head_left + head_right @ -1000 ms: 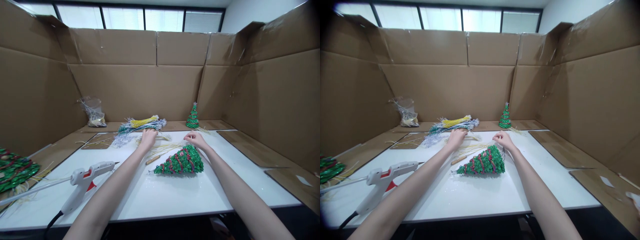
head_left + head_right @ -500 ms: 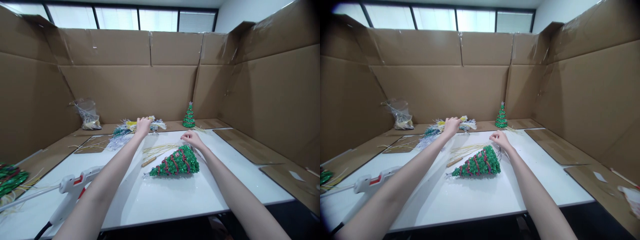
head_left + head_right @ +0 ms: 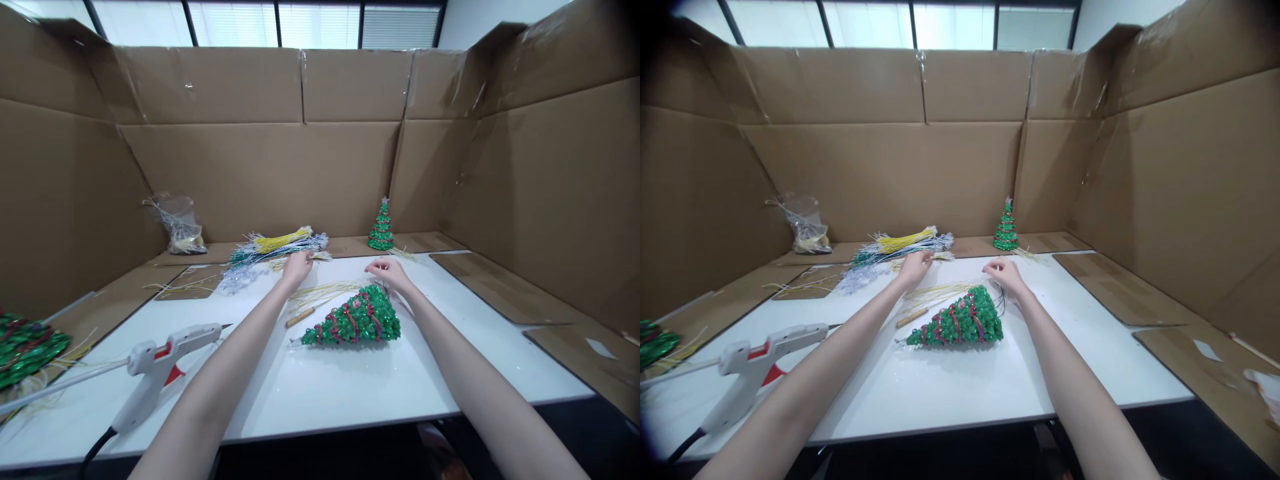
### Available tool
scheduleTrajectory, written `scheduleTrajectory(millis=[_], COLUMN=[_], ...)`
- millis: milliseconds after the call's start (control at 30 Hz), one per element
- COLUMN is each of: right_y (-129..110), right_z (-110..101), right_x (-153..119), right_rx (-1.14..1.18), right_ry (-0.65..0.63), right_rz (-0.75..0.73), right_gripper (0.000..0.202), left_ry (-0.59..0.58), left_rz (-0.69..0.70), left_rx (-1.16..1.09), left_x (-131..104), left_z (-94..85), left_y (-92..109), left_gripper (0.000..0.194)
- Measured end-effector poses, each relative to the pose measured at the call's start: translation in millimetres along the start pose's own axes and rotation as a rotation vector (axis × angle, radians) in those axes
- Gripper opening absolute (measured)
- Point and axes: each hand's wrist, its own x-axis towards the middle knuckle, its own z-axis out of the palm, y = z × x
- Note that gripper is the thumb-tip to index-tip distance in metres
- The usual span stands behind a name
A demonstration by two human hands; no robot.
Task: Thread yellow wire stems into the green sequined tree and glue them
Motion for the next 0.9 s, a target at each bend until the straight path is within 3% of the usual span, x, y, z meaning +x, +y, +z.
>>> scheduleTrajectory(millis=[300,433,600,733,900], right_y=[-7.7,-6.7,-8.7,-13.9,-25.7], right_z=[-3.1,-4.0,-4.9,-6.5,-8.3], right_x=[3.8,4.2,3.8,2.3,0.9], right_rx=[0.155,0.179,0.191,0.2,0.213], right_ry=[0.019,0.029,0.018,0.002,-0.028], right_rz=[0.016,0.018,0.019,0.016,0.008], right_gripper=[0.026,0.024,0.022,0.022,0.028], left_ry=[-0.026,-0.017,0.089,0.131,0.088], left_rz=[-0.031,-0.059,-0.1,-0.013,0.184], left_rx=[-0.292,-0.325,-0.325,-0.352,-0.434], left_x=[-67.6,-72.6,-68.0,-70.3,-86.0], left_z=[1.1,-5.4,-14.5,-19.8,-37.1], left_y=[-18.2,-34.2,-46.0,-31.0,14.5], left_gripper=[0.043,0.043,0.038,0.031,0.032])
